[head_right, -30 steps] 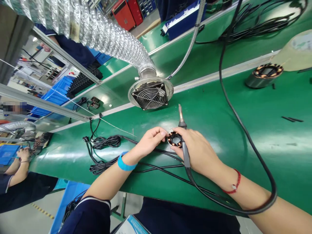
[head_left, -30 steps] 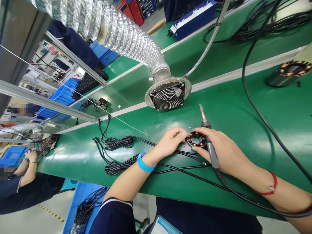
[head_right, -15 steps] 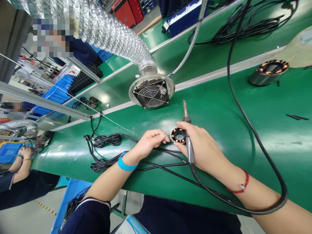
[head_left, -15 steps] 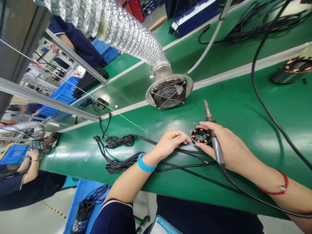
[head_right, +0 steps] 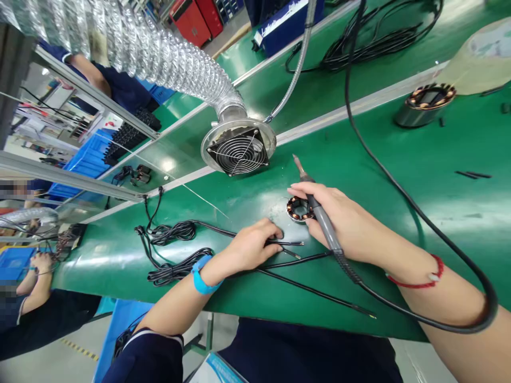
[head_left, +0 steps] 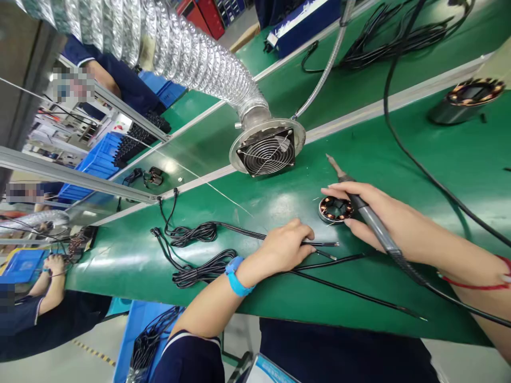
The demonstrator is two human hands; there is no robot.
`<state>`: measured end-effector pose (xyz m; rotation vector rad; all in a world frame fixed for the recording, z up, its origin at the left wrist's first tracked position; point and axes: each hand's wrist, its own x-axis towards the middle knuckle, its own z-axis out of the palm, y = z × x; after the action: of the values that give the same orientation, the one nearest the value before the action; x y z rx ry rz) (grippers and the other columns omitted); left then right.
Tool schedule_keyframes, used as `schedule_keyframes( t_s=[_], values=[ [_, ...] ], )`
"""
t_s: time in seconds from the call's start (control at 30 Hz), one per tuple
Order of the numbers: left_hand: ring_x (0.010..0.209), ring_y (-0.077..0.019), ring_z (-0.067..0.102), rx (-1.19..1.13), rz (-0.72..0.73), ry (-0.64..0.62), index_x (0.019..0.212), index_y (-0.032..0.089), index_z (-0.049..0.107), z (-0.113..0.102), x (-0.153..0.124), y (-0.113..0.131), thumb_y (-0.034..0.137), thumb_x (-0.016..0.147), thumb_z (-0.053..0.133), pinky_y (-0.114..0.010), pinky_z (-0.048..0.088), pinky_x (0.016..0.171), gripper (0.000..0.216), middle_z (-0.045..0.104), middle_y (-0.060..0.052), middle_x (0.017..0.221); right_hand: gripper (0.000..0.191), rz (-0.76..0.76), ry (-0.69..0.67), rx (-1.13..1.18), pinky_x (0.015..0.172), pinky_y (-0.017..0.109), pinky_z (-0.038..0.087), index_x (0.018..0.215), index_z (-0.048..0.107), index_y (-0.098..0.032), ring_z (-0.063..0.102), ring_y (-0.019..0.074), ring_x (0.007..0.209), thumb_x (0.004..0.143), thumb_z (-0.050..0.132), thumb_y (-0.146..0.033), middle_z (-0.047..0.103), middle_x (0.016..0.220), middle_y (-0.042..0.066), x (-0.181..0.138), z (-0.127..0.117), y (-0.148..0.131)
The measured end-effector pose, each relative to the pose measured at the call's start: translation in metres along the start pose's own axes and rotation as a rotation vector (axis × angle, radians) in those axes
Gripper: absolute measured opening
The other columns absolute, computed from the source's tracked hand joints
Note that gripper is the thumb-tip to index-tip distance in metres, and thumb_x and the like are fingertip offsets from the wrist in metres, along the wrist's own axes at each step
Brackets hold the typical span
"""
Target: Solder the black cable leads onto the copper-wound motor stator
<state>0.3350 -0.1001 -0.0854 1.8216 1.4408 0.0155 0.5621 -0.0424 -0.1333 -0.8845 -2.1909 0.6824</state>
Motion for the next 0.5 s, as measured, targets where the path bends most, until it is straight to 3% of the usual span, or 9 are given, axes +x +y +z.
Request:
schedule_keyframes(
  t_s=[0.1, 0.2, 0.3, 0.5],
  values=[
    [0.089, -0.0188, 0.058, 0.126, 0.040, -0.032, 0.091, 0.019, 0.062, -0.002, 0.000, 0.007, 0.021, 0.089, 0.058, -0.033, 0.049, 0.084, 0.005, 0.061, -0.005, 0.101, 0.044, 0.011, 0.104, 0.010, 0.092, 0.051, 0.059, 0.139, 0.045, -0.032, 0.068, 0.0305, 0.111, 0.096, 0.051, -0.030, 0.070, 0.123, 0.005, -0.001, -0.001, -0.011],
    [0.075, -0.0140, 0.053, -0.083, 0.074, 0.079, 0.089, 0.018, 0.062, -0.013, -0.007, 0.007, 0.023, 0.089, 0.058, -0.028, 0.046, 0.074, 0.006, 0.061, -0.002, 0.087, 0.039, 0.043, 0.181, 0.067, 0.087, 0.043, 0.062, 0.136, 0.047, -0.033, 0.072, 0.0254, 0.100, 0.098, 0.052, -0.028, 0.074, 0.106, 0.002, -0.003, 0.003, -0.029],
    [0.062, -0.0105, 0.045, -0.331, 0.107, 0.160, 0.090, 0.017, 0.064, -0.026, -0.018, 0.001, 0.031, 0.090, 0.057, -0.025, 0.039, 0.062, 0.016, 0.059, 0.001, 0.075, 0.038, 0.084, 0.189, 0.235, 0.078, 0.030, 0.064, 0.136, 0.046, -0.031, 0.074, 0.0192, 0.095, 0.099, 0.053, -0.026, 0.073, 0.106, 0.001, -0.003, 0.009, -0.052],
    [0.073, -0.0124, 0.057, -0.536, 0.222, 0.149, 0.090, 0.015, 0.066, -0.039, -0.030, -0.010, 0.039, 0.094, 0.053, -0.025, 0.044, 0.072, 0.027, 0.068, -0.003, 0.079, 0.034, 0.095, 0.281, 0.537, 0.081, 0.028, 0.065, 0.132, 0.048, -0.029, 0.074, 0.0150, 0.089, 0.100, 0.055, -0.022, 0.071, 0.103, 0.002, 0.007, 0.018, -0.083]
  ],
)
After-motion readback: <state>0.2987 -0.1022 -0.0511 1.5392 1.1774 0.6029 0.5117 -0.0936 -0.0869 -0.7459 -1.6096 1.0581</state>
